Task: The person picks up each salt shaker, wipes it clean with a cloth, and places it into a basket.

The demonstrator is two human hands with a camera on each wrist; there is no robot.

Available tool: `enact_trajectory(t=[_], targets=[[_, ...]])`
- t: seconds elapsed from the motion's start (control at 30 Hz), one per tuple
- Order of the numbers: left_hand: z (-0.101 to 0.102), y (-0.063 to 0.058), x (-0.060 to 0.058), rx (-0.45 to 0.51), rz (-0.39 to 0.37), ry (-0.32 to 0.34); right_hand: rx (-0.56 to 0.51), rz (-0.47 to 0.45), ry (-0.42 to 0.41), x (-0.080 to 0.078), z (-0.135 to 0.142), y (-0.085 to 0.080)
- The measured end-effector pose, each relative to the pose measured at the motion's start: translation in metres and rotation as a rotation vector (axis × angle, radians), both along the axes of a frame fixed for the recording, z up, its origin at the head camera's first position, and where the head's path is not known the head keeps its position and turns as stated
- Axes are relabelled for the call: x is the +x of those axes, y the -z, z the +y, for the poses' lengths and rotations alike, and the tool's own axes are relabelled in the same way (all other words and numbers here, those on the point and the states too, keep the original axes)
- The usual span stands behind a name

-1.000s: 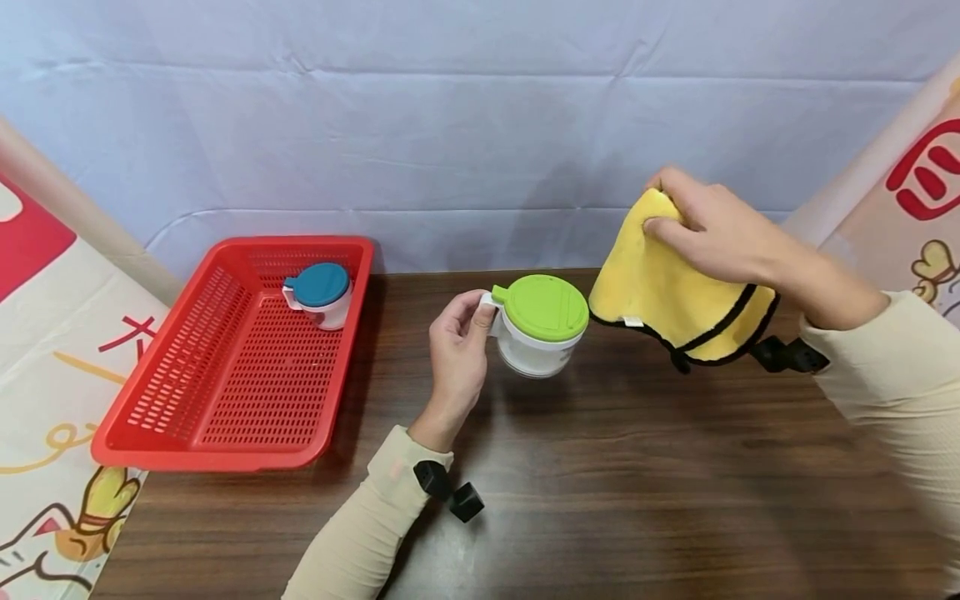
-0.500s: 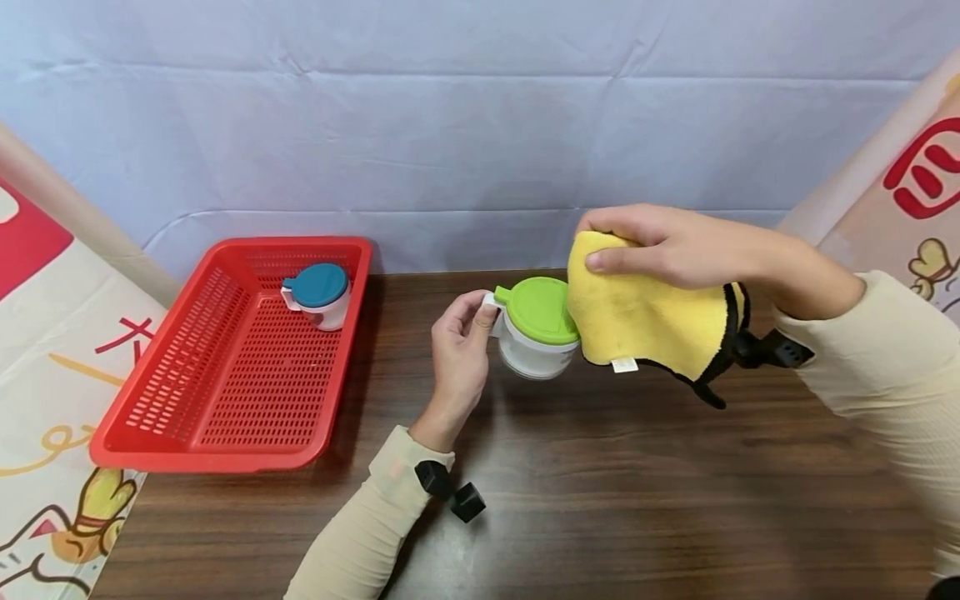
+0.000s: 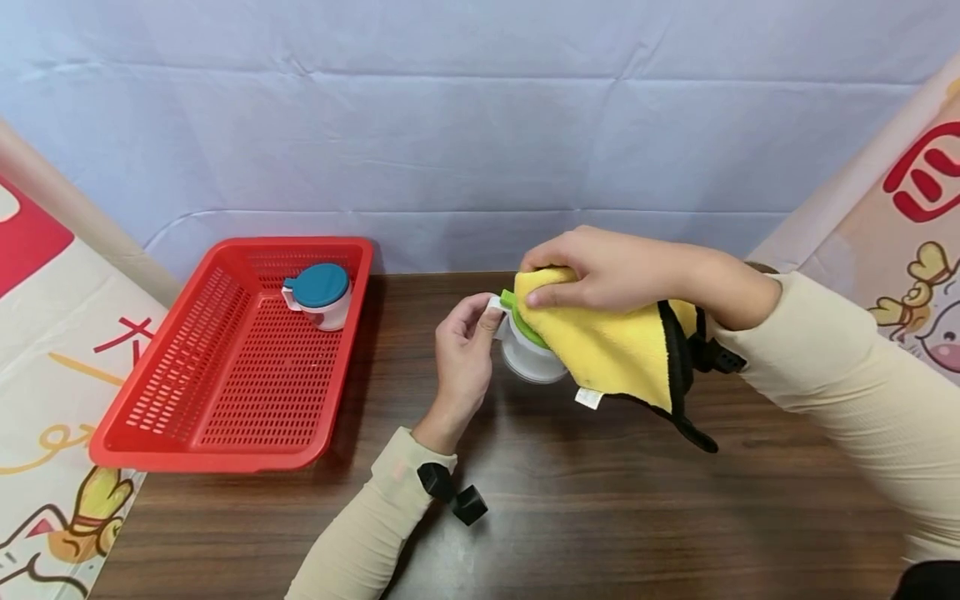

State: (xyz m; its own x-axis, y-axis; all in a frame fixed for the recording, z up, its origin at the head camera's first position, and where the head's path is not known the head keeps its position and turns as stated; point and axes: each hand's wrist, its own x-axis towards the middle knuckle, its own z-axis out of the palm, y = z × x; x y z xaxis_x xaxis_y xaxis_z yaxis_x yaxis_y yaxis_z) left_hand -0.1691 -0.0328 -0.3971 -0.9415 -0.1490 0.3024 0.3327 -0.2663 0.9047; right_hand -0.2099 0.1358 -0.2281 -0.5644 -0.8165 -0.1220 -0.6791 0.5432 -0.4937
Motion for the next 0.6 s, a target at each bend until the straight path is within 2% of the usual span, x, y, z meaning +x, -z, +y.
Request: enact_trajectory(t=[0.3,0.6], targets=[[0.000,0.002,0.000,0.004,-0.009,0.020,0.034,0.129,0.017,0.001,-0.007,0.012],[0.001,0.007,-0.001,0.020,-0.008,0.051,0.060,0.221,0.006,0.004,-0.008,0.013]])
